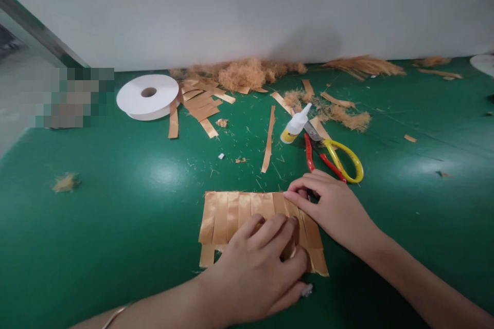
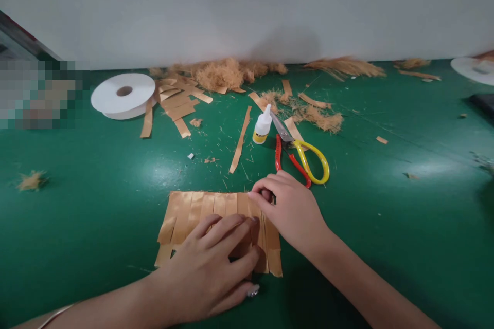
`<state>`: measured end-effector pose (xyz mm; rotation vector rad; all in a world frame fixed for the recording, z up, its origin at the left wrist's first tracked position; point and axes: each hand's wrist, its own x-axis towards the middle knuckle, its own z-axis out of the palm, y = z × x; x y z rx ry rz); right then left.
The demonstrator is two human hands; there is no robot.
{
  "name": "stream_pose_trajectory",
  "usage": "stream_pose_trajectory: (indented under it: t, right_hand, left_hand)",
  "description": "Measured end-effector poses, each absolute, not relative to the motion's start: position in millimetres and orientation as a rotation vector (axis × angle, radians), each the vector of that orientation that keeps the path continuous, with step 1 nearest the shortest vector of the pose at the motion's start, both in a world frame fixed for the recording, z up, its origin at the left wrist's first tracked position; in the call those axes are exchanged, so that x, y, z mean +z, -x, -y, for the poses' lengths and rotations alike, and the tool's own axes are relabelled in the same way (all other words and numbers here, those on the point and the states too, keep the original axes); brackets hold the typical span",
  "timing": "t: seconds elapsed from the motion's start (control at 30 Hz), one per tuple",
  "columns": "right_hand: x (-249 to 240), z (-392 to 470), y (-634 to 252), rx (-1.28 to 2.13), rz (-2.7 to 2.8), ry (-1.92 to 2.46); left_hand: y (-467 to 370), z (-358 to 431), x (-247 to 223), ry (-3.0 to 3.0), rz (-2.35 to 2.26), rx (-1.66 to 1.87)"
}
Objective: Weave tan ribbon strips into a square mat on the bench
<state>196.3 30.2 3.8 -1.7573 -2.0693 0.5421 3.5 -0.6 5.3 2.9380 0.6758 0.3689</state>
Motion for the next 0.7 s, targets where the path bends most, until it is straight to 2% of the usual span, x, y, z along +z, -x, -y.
stream_pose_trajectory:
  t: [0.7]
  right_hand:
    - [2.4,-29.3,-194.9,0.542,2.047,1.79]
  left_hand:
    - [-4.9,0.6,5.4,-2.925,-0.694,0.316]
